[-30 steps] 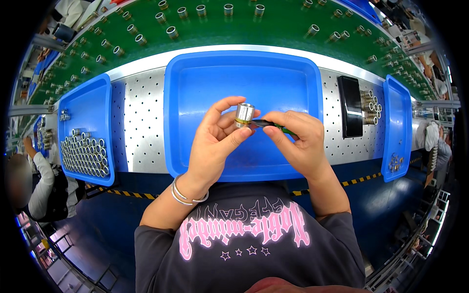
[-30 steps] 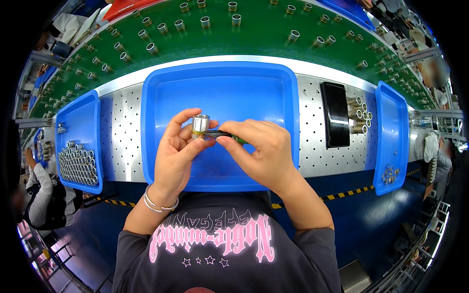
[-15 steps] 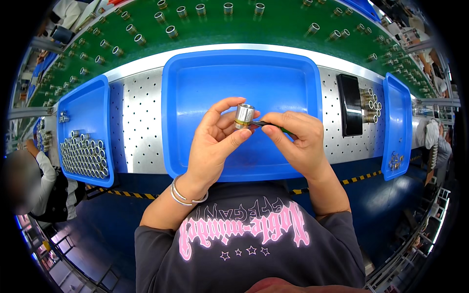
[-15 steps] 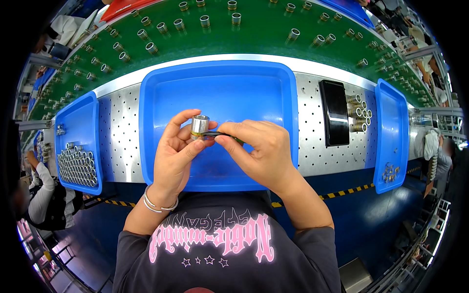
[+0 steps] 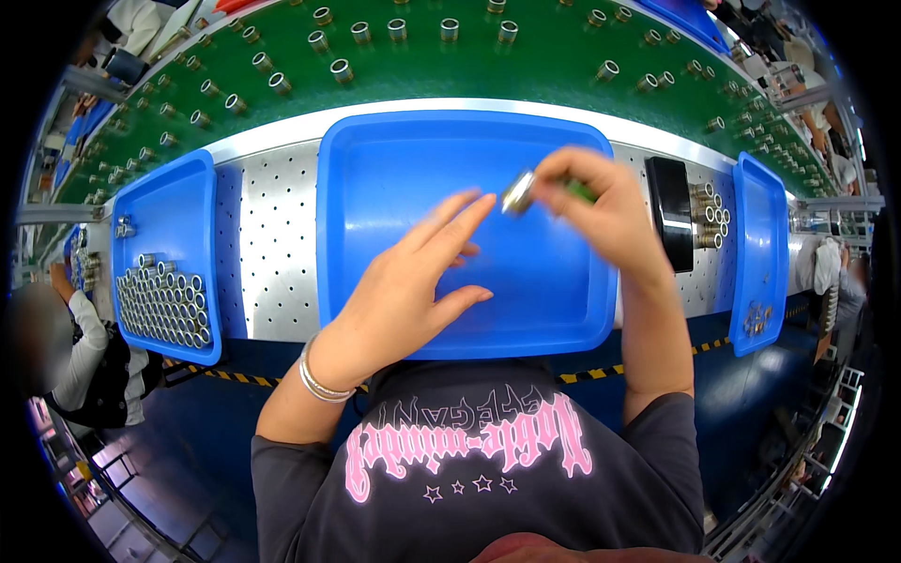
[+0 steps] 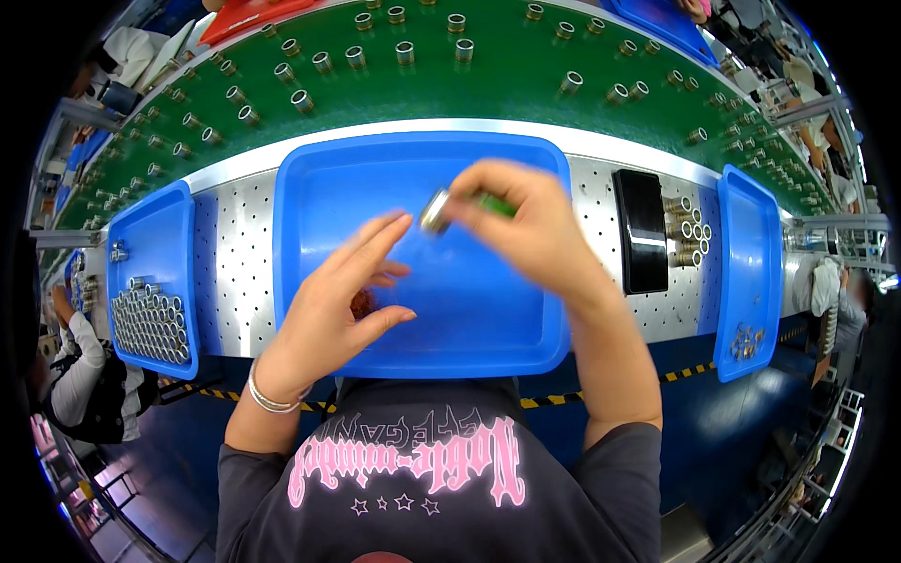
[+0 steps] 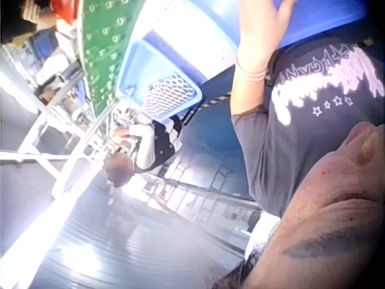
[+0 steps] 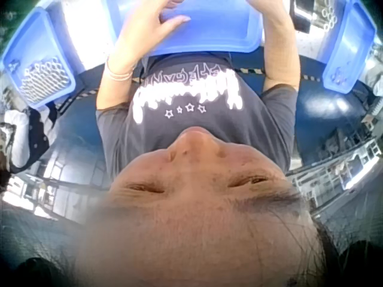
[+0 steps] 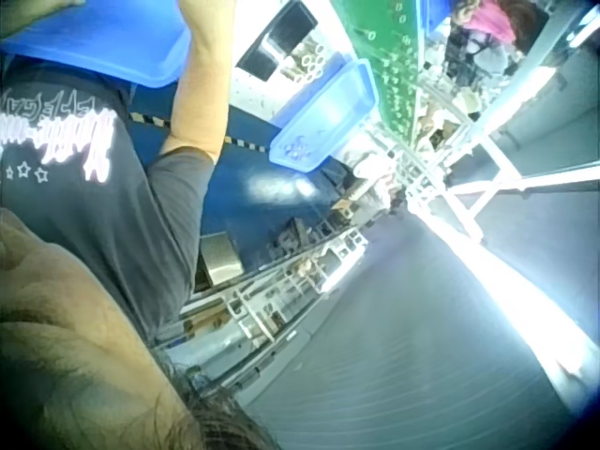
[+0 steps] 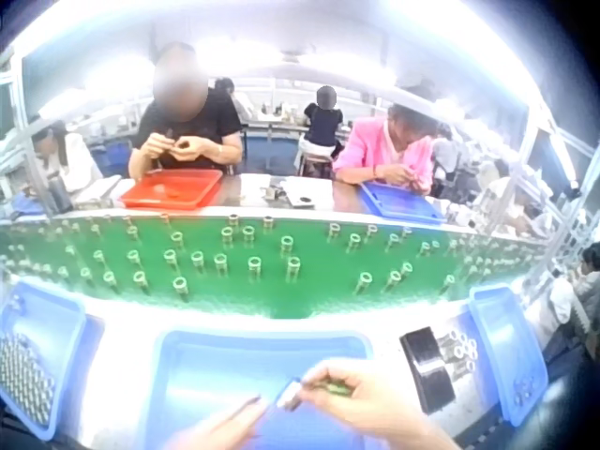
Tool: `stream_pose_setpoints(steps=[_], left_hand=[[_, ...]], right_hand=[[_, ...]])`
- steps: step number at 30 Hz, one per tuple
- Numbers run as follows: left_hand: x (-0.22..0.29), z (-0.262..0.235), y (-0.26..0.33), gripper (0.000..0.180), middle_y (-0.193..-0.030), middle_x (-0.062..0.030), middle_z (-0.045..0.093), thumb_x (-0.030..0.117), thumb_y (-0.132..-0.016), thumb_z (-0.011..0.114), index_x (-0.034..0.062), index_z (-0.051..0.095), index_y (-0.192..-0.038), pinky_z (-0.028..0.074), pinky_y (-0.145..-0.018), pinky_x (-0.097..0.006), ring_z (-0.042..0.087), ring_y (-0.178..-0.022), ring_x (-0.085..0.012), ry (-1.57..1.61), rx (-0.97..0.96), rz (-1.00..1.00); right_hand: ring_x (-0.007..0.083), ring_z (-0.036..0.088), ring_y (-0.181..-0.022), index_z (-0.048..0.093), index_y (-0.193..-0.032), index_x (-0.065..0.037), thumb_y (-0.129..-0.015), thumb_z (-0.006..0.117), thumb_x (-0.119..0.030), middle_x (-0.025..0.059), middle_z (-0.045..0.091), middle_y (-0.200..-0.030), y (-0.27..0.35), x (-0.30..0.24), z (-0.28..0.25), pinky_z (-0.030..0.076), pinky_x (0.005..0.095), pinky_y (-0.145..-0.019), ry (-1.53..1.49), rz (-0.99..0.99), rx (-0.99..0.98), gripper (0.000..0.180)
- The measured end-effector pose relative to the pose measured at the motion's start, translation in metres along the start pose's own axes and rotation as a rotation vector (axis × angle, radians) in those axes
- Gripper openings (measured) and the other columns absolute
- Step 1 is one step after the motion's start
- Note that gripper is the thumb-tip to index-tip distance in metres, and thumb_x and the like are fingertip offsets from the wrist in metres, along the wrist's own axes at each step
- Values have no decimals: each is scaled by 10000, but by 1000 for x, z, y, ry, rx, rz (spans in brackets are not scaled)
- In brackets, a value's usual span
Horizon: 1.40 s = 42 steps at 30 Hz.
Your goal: The person uses a green utility knife to scrape the edges of small cylindrical metal parts. They pick up each part from a blue tray, scrape it, and place it onto a green pegboard. The person occasionally wipes the parts with a cloth.
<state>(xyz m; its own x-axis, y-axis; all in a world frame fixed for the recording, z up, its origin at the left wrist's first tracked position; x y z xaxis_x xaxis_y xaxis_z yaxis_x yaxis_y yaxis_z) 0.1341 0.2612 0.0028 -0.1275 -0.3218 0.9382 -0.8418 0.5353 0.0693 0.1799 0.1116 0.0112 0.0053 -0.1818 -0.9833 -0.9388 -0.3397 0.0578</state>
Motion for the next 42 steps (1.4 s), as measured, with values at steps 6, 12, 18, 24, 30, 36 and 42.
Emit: stream_pose_setpoints(steps=[6, 12, 18, 24, 30, 36, 42], left_hand=[[-1, -36, -17, 222, -1007, -99, 638, 119, -777, 670, 53, 651, -989, 465, -854, -302, 605, -899, -170, -483, -75, 279], [-90, -153, -81, 238, -992, -82, 634, 135, -788, 660, 34, 616, -999, 458, -854, -306, 590, -926, -172, -262, 610, 142], [-144, -183, -121, 333, -912, -83, 625, 137, -733, 711, 30, 576, -1019, 485, -725, -303, 600, -830, -187, -519, 611, -46], [-124, -164, -123, 250, -914, -77, 631, 137, -736, 703, 38, 611, -947, 482, -719, -295, 603, -831, -182, -440, 531, 20], [-29, -78, -62, 336, -957, -86, 613, -17, -680, 689, 37, 582, -994, 488, -783, -312, 610, -882, -225, -379, 257, 222], [-15, -54, -29, 358, -998, -91, 617, 2, -691, 691, 39, 563, -1024, 493, -800, -326, 606, -927, -254, -235, 268, 262], [-45, -26, -6, 310, -1059, -88, 608, 54, -821, 638, -5, 546, -1111, 487, -850, -292, 595, -980, -169, 622, 86, -54]], right_hand=[[64, 514, -620, 647, -884, -22, -812, 626, -195, 15, 630, -675, -80, 50, -119, 377, 215, -565, 443, -45, 418, 189], [201, 606, -671, 664, -851, -61, -764, 647, -241, 75, 651, -731, -120, 113, -167, 450, 311, -622, 698, 30, 462, 201], [193, 581, -721, 635, -995, -106, -770, 671, -207, 95, 617, -788, -101, 76, -98, 453, 306, -659, 618, -55, 469, 250], [206, 595, -689, 623, -987, -107, -777, 639, -126, 69, 632, -774, -71, 25, -1, 465, 307, -628, 525, -116, 234, 211], [275, 600, -663, 599, -973, -139, -695, 618, -32, 63, 619, -864, -42, -18, 56, 479, 338, -558, 757, -480, 169, 299], [254, 596, -645, 590, -903, -104, -689, 614, 13, 62, 604, -841, -12, -23, 62, 471, 327, -556, 805, -445, 79, 245], [150, 604, -744, 598, -937, -7, -803, 583, 47, 97, 623, -875, 15, -17, 37, 461, 242, -642, 65, -209, 203, 145]])
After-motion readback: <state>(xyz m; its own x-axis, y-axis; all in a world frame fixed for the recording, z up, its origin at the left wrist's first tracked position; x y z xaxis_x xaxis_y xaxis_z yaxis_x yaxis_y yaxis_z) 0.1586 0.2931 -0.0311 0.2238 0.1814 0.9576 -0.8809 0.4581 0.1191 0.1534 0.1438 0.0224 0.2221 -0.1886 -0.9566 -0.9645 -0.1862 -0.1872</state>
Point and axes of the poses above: each hand's wrist, its own y-axis away from the middle knuckle, its own z-axis out of the palm, x = y × z, the point moved 8 cm from there along -y, towards the middle knuckle
